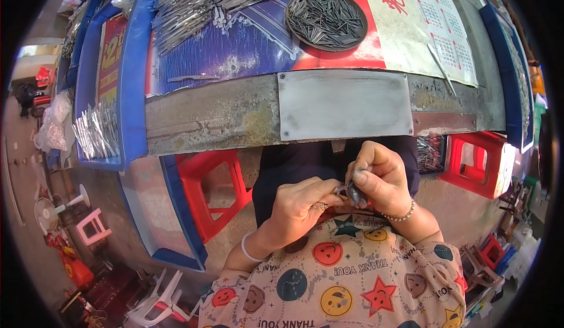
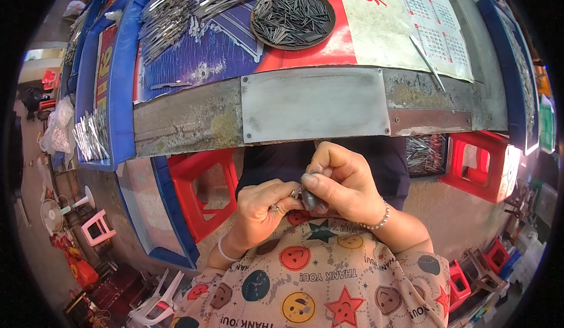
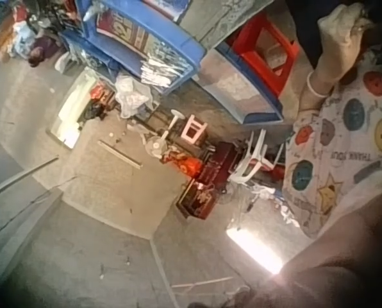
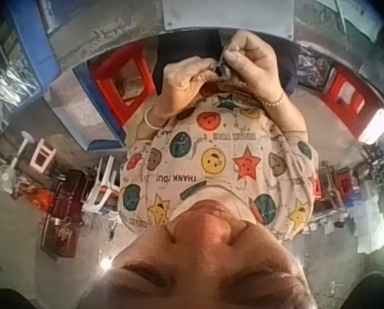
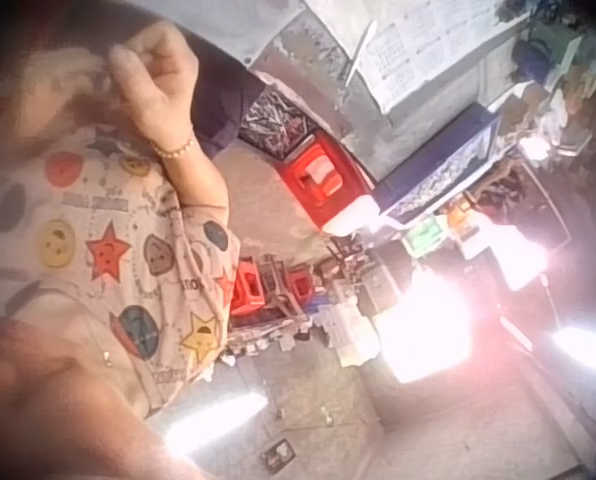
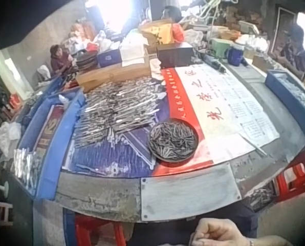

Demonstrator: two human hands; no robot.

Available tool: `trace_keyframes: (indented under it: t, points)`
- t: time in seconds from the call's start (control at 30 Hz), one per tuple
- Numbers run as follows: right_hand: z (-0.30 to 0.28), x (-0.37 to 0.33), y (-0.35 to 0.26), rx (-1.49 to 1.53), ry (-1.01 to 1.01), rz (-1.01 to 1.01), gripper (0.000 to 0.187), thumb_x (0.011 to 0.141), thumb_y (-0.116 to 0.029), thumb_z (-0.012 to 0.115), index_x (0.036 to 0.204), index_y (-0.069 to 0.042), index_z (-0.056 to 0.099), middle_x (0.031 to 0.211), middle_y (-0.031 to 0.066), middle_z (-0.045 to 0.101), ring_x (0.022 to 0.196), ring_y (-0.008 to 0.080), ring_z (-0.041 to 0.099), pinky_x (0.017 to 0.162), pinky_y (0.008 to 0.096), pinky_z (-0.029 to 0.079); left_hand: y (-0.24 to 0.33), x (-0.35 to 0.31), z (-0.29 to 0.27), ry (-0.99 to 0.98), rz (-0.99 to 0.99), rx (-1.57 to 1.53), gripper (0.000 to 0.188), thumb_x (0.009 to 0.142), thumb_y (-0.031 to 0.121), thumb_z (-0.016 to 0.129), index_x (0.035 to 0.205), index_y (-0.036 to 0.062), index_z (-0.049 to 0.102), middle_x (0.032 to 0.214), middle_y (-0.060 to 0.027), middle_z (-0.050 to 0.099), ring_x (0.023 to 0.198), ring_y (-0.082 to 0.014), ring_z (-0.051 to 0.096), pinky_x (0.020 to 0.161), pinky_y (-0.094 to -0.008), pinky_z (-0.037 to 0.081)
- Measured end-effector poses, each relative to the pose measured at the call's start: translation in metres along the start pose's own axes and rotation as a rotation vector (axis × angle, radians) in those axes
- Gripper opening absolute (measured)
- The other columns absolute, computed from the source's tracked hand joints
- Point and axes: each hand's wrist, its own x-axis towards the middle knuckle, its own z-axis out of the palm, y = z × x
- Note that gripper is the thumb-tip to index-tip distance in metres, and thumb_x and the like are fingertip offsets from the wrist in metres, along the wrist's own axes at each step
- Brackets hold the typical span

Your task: Assembling small metal key components at a workbench in a workshop.

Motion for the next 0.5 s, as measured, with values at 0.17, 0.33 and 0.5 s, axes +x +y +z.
trace_keyframes:
  t: [0.17, 0.33, 0.5]
  points:
    - [0.0, 0.002, 0.002, 0.044, -0.002, 0.019, 0.014, 0.094, -0.007, 0.055, 0.086, -0.003, 0.045, 0.067, 0.0037, 0.057, 0.052, 0.0053, 0.049, 0.047, 0.0194, 0.04, 0.001, -0.001, 0.002, 0.024, -0.064, -0.087, 0.019, 0.078, 0.006, 0.072, 0.094, -0.0003, 0.065, 0.067, -0.0105, 0.06, 0.055, -0.0218, 0.059, 0.05, -0.0291, 0.044]
    - [0.0, 0.002, -0.001, 0.025, -0.002, 0.055, 0.013, 0.094, -0.005, 0.055, 0.086, -0.003, 0.044, 0.065, 0.0031, 0.056, 0.051, 0.0051, 0.049, 0.046, 0.0193, 0.039, 0.0, -0.002, 0.001, -0.006, -0.077, -0.139, 0.018, 0.079, 0.006, 0.071, 0.095, -0.0008, 0.065, 0.069, -0.0113, 0.062, 0.057, -0.0223, 0.061, 0.051, -0.0293, 0.045]
    - [-0.004, 0.001, -0.009, -0.34, -0.048, 0.051, 0.018, 0.092, -0.005, 0.058, 0.081, -0.002, 0.044, 0.063, 0.0003, 0.054, 0.053, 0.0031, 0.051, 0.045, 0.0195, 0.039, 0.004, -0.008, -0.005, -0.104, -0.115, -0.13, 0.027, 0.075, -0.007, 0.066, 0.102, -0.0014, 0.063, 0.081, -0.0129, 0.067, 0.069, -0.0244, 0.068, 0.058, -0.0294, 0.053]
